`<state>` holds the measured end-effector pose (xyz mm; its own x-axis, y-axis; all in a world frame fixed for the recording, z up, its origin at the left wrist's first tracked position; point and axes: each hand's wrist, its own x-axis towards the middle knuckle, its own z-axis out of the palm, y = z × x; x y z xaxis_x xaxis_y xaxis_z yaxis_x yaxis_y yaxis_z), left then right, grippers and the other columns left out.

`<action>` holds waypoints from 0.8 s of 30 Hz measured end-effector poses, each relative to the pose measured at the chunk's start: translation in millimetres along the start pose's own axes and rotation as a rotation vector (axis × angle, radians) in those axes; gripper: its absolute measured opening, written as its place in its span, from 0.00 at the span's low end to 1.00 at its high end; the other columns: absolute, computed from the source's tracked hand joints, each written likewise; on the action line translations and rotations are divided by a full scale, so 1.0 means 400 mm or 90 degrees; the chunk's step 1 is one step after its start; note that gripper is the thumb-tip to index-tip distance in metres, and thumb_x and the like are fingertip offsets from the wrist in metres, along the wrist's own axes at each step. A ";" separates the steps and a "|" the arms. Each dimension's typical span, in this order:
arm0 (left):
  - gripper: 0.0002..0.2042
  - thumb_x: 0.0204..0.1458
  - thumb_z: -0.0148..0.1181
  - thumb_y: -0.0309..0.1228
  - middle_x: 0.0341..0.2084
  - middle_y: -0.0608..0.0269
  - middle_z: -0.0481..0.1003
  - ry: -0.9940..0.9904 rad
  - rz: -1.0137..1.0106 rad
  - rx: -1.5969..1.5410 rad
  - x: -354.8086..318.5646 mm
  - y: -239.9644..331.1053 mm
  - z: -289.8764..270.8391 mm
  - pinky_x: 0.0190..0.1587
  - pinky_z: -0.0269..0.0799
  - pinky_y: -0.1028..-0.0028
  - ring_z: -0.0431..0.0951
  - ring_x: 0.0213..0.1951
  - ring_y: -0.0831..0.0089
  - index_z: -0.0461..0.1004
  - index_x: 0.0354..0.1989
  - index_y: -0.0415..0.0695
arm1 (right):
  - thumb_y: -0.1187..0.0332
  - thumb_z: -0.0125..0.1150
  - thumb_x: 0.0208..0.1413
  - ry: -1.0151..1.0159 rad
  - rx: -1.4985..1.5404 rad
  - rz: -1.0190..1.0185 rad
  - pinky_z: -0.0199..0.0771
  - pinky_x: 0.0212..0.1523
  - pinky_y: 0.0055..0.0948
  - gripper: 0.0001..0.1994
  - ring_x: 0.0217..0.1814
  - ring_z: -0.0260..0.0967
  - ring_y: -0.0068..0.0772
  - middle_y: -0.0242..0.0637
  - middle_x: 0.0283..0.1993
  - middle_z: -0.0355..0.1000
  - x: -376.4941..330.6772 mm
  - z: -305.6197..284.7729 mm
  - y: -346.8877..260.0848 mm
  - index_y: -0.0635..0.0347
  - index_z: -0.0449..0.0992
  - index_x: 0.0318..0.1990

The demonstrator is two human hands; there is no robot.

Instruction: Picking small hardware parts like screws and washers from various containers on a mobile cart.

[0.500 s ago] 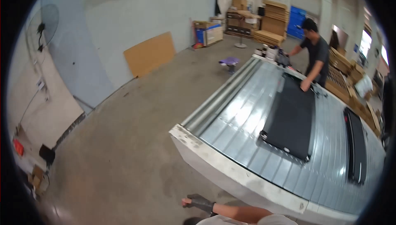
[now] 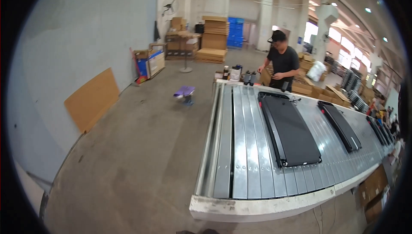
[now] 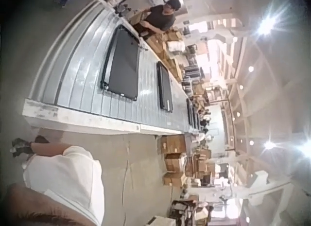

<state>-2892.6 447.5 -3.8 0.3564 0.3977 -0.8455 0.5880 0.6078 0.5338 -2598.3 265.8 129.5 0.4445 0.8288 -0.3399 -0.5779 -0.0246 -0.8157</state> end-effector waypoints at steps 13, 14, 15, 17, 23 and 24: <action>0.13 0.44 0.54 0.25 0.11 0.71 0.58 0.034 0.294 0.198 0.792 1.359 0.137 0.18 0.50 0.72 0.53 0.14 0.75 0.59 0.12 0.50 | 0.53 0.62 0.55 0.160 0.281 -0.199 0.71 0.42 0.33 0.17 0.38 0.73 0.29 0.35 0.35 0.76 0.859 -0.175 -0.422 0.59 0.77 0.38; 0.13 0.44 0.56 0.29 0.10 0.70 0.58 -0.113 0.632 0.663 0.882 1.350 0.100 0.19 0.51 0.71 0.54 0.13 0.75 0.60 0.12 0.53 | 0.52 0.61 0.56 0.135 0.153 -0.186 0.71 0.42 0.32 0.17 0.38 0.73 0.28 0.34 0.34 0.76 0.961 -0.224 -0.490 0.59 0.77 0.37; 0.13 0.44 0.57 0.32 0.10 0.66 0.62 -0.121 0.339 0.618 0.930 1.376 0.136 0.20 0.55 0.70 0.59 0.14 0.74 0.64 0.11 0.52 | 0.52 0.60 0.56 0.140 0.032 -0.172 0.71 0.42 0.32 0.17 0.38 0.72 0.26 0.33 0.34 0.76 1.046 -0.256 -0.538 0.58 0.78 0.37; 0.12 0.45 0.57 0.32 0.11 0.66 0.62 -0.117 0.302 0.647 1.022 1.469 0.193 0.20 0.55 0.70 0.59 0.14 0.74 0.64 0.12 0.52 | 0.53 0.59 0.58 0.094 0.172 -0.215 0.70 0.42 0.30 0.16 0.37 0.71 0.24 0.30 0.33 0.76 1.169 -0.314 -0.686 0.57 0.78 0.36; 0.10 0.49 0.53 0.31 0.14 0.67 0.63 -0.148 0.219 0.776 1.295 1.806 0.572 0.23 0.57 0.71 0.59 0.18 0.75 0.66 0.16 0.51 | 0.59 0.58 0.60 0.145 0.134 -0.323 0.69 0.42 0.27 0.11 0.37 0.71 0.23 0.29 0.32 0.75 1.406 -0.552 -1.051 0.57 0.78 0.35; 0.10 0.50 0.53 0.31 0.15 0.67 0.63 -0.150 0.206 0.799 1.340 1.875 0.635 0.24 0.57 0.71 0.60 0.18 0.75 0.66 0.17 0.50 | 0.59 0.58 0.59 0.216 0.157 -0.257 0.69 0.41 0.26 0.11 0.36 0.71 0.23 0.29 0.32 0.75 1.444 -0.597 -1.081 0.57 0.79 0.35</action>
<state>-2076.0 942.0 -61.1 0.6500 0.1976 -0.7338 0.6767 -0.5899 0.4406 -1928.6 621.6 174.2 0.8334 0.5194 -0.1889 -0.4418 0.4208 -0.7923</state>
